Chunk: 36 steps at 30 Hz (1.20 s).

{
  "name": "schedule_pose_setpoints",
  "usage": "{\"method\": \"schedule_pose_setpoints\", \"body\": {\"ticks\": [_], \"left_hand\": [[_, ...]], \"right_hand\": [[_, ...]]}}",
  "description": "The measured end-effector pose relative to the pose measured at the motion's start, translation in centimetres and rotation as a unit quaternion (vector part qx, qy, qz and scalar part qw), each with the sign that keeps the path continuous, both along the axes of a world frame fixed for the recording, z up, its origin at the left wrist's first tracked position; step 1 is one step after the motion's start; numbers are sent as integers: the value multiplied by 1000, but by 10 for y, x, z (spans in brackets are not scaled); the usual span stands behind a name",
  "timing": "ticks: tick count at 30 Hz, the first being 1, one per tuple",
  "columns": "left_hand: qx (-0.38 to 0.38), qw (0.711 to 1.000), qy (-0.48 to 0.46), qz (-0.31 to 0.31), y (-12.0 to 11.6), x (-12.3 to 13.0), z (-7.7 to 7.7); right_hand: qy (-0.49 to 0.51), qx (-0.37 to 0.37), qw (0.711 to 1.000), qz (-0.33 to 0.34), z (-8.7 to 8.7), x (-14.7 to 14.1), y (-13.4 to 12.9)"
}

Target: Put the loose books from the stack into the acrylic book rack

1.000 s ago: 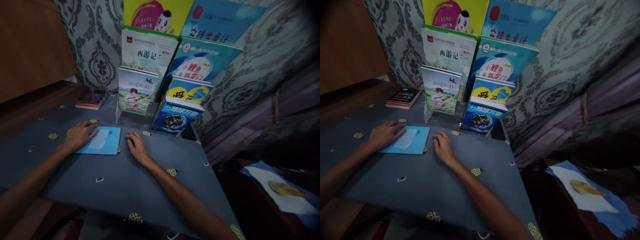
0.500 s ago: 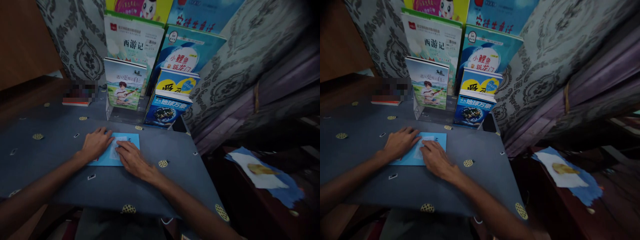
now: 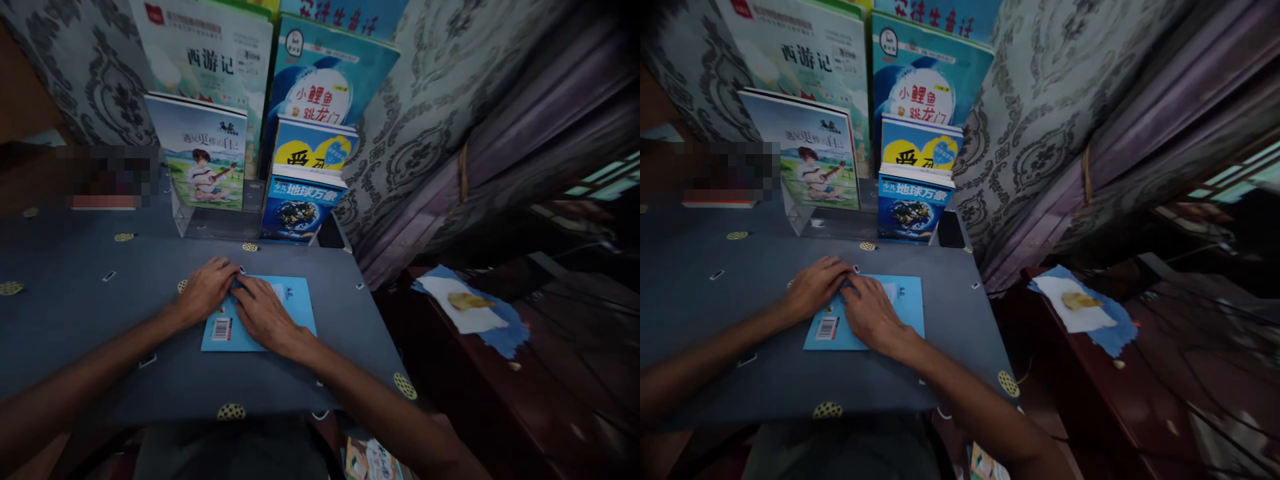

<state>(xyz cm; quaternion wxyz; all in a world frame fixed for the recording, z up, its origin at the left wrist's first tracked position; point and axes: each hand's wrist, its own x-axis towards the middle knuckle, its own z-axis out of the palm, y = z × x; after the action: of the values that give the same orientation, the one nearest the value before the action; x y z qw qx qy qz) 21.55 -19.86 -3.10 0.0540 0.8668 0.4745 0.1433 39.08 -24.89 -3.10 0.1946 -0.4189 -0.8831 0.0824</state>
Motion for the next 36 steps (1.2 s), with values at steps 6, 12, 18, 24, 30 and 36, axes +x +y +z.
{"method": "schedule_pose_setpoints", "body": {"ticks": [6, 12, 18, 24, 30, 36], "left_hand": [[20, 1000, 19, -2, 4, 14, -4], [41, 999, 1, -2, 4, 13, -7], [36, 999, 15, -6, 4, 10, -5], [105, 991, 32, -81, 1, 15, -3], [113, 984, 57, -126, -5, 3, -2], [92, 993, 54, -55, -14, -28, -4]], "right_hand": [[-12, -21, 1000, -8, -5, 13, 3], [-3, -31, 999, -32, -16, 40, 5], [9, -41, 995, -94, -20, 88, -8], [23, -56, 990, -131, -23, 108, -18], [10, -54, 989, -134, -22, 107, -17], [24, -39, 990, -130, -27, 109, -16]]}}
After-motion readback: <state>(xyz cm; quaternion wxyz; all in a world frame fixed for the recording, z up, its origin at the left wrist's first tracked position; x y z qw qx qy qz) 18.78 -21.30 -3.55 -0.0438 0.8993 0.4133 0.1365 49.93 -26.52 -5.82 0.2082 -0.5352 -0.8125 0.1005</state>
